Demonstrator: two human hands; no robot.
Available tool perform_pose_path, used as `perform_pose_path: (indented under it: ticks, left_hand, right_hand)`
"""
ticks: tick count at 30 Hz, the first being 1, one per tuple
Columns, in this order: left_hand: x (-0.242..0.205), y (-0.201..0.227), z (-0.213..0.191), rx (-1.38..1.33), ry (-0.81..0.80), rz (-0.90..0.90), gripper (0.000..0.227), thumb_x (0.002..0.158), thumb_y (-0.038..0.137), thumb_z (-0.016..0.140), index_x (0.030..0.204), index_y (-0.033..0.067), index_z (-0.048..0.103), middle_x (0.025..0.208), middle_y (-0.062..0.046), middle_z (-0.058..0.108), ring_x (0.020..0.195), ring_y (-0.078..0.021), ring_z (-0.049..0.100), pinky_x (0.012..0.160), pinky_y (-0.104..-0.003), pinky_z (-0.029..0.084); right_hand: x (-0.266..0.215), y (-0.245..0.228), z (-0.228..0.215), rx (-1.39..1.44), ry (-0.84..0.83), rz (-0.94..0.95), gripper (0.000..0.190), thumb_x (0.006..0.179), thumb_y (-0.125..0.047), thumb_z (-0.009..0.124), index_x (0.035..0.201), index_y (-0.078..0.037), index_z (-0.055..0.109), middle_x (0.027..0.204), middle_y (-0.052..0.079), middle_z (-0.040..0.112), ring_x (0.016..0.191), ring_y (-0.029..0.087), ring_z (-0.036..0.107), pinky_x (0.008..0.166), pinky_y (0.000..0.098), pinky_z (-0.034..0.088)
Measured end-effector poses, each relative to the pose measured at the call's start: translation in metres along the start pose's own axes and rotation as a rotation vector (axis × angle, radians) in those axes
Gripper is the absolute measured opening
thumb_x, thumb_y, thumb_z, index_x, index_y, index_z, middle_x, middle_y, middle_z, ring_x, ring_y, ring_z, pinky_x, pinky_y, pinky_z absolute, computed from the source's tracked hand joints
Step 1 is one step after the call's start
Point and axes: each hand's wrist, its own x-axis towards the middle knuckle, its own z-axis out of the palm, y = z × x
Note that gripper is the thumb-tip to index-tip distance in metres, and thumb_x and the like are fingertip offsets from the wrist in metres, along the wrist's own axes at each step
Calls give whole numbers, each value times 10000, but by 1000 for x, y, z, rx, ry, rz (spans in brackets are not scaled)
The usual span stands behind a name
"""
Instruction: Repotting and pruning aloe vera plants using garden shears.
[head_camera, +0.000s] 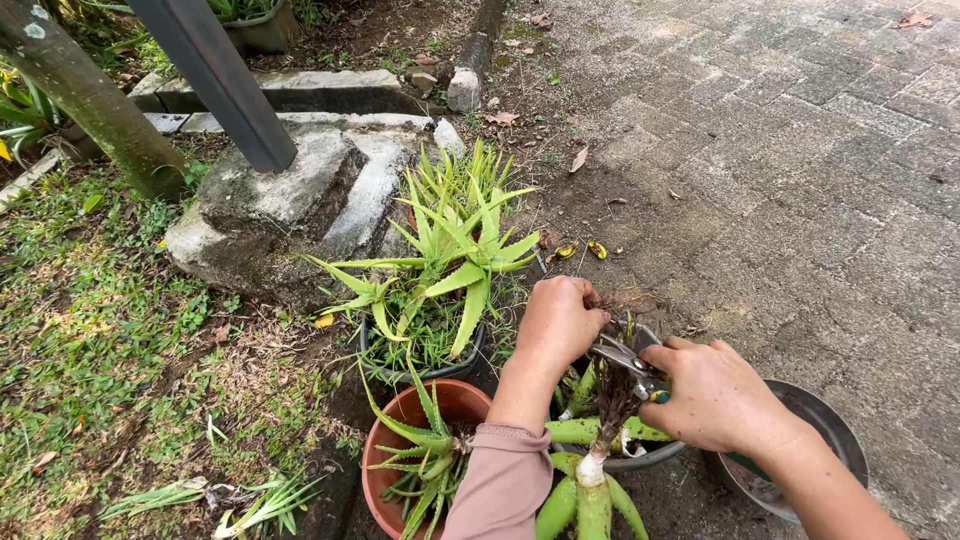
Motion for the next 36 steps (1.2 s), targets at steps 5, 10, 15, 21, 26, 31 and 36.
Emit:
perform_pose_path:
  ticks: [5, 10, 15, 21, 26, 31, 36]
  left_hand:
    - [-1, 3, 3, 30, 50, 69, 220, 752, 136, 814, 961, 68, 804, 890, -184, 758, 878, -323, 748, 866, -409, 572]
    - [0, -8, 19, -16, 74, 16, 205, 787, 148, 802, 974, 64, 801, 908, -179, 759, 874, -321, 747, 848, -413, 572]
    - [2, -2, 19, -132, 288, 31, 205, 827, 152, 785, 975, 11, 778, 918, -177, 760, 828, -309, 753, 810, -410, 575]
    - [-5, -97, 72, -201, 458, -380, 212, 931, 181, 690, 1014, 1, 767, 910, -201, 760, 844, -346, 739, 801, -442, 568]
    - [-25, -207, 221, -103, -29, -469, 557, 903, 12, 583, 1443, 5, 449, 1244, -278, 637, 1118, -386, 643, 984, -444, 506]
    - [-75, -115, 147, 91, 62, -430, 758, 763, 17, 745, 1448, -1, 421, 1359, -230, 570, 1234, -382, 571, 1022, -438, 459]
    - [-105, -76, 120, 351, -719, -543, 904, 800, 287, 857, 1515, 15, 377, 1309, -161, 632, 1212, -311, 619, 1046, -458, 455]
  right_hand:
    - [4, -13, -3, 70, 92, -40, 644, 668, -392, 774, 1258, -145, 695, 1063, 146, 741, 1054, 316, 701, 1019, 417, 525]
    - [14, -4, 18, 132, 88, 21, 576, 673, -375, 779, 1207, -166, 729, 1001, 186, 759, 1015, 332, 737, 987, 431, 561]
    - [9, -9, 18, 178, 37, 121, 513, 709, -409, 760, 1166, -176, 767, 941, 194, 785, 997, 335, 747, 985, 429, 569]
    - [38, 36, 88, 663, 116, 79, 512, 718, -317, 795, 1163, -70, 737, 939, 139, 775, 866, 251, 755, 852, 381, 574]
    - [65, 63, 166, 1128, 137, 95, 374, 794, -190, 743, 1116, -1, 759, 878, 118, 752, 803, 195, 681, 767, 342, 537]
    - [59, 86, 185, 1481, 125, 170, 345, 840, -137, 679, 1139, 28, 725, 923, 95, 746, 865, 193, 703, 810, 320, 527]
    - [57, 126, 202, 1400, 83, 203, 364, 825, -129, 687, 1150, 26, 734, 931, 99, 750, 865, 171, 674, 817, 303, 502]
